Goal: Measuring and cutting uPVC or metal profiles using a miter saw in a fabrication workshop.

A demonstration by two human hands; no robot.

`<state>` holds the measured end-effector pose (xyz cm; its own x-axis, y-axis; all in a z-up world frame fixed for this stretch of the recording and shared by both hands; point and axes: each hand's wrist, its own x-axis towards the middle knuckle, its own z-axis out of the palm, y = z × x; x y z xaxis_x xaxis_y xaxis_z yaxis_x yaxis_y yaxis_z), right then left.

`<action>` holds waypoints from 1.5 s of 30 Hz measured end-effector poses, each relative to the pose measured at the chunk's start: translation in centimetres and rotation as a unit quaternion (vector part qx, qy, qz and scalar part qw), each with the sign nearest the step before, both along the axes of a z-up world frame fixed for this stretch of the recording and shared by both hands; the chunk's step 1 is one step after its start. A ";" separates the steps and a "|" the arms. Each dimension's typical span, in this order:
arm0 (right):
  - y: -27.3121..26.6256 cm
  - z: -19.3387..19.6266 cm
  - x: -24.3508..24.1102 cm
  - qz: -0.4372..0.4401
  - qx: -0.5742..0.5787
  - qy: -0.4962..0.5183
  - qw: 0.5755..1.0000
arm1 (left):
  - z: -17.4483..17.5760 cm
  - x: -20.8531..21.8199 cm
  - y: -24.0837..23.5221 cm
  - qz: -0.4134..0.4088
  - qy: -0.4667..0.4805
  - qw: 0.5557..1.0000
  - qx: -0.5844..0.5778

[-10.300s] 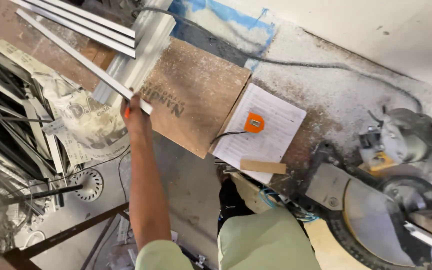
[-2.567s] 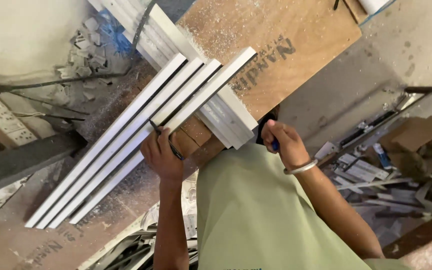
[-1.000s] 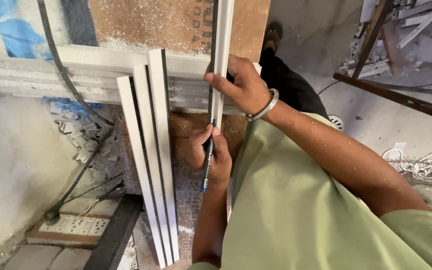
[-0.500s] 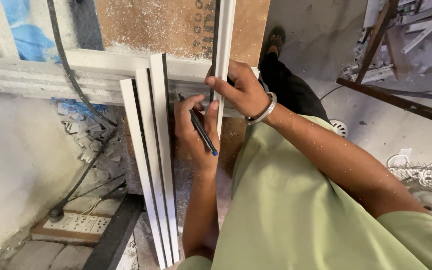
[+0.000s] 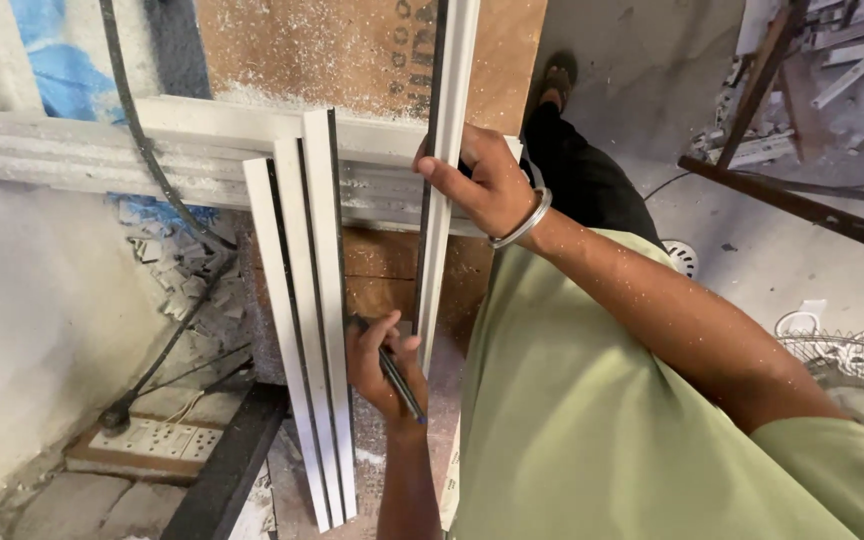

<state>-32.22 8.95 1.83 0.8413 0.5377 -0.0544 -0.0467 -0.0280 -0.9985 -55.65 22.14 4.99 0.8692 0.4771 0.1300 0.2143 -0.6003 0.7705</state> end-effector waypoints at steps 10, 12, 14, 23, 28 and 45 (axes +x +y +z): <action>0.1 0.1 -0.5 -0.021 -0.043 0.025 0.999 | 0.0 6.4 -3.4 0.036 -0.052 0.973 -0.222; 0.0 0.1 -0.2 -0.026 -0.046 0.030 0.998 | -0.4 6.7 -3.3 0.042 -0.046 0.971 -0.232; 0.2 0.1 -0.2 -0.023 -0.021 -0.016 0.999 | -0.1 7.3 -3.2 0.046 -0.080 0.992 -0.084; 0.1 0.9 -0.1 -0.014 -0.055 -0.004 0.998 | 0.2 8.1 -3.0 0.019 -0.096 0.993 -0.065; 0.2 0.9 0.0 -0.013 -0.053 0.003 0.999 | 0.0 7.9 -3.2 0.018 -0.085 0.993 -0.079; 0.3 0.8 0.1 -0.007 -0.053 0.000 0.999 | 0.4 8.4 -3.3 0.010 -0.075 0.996 -0.051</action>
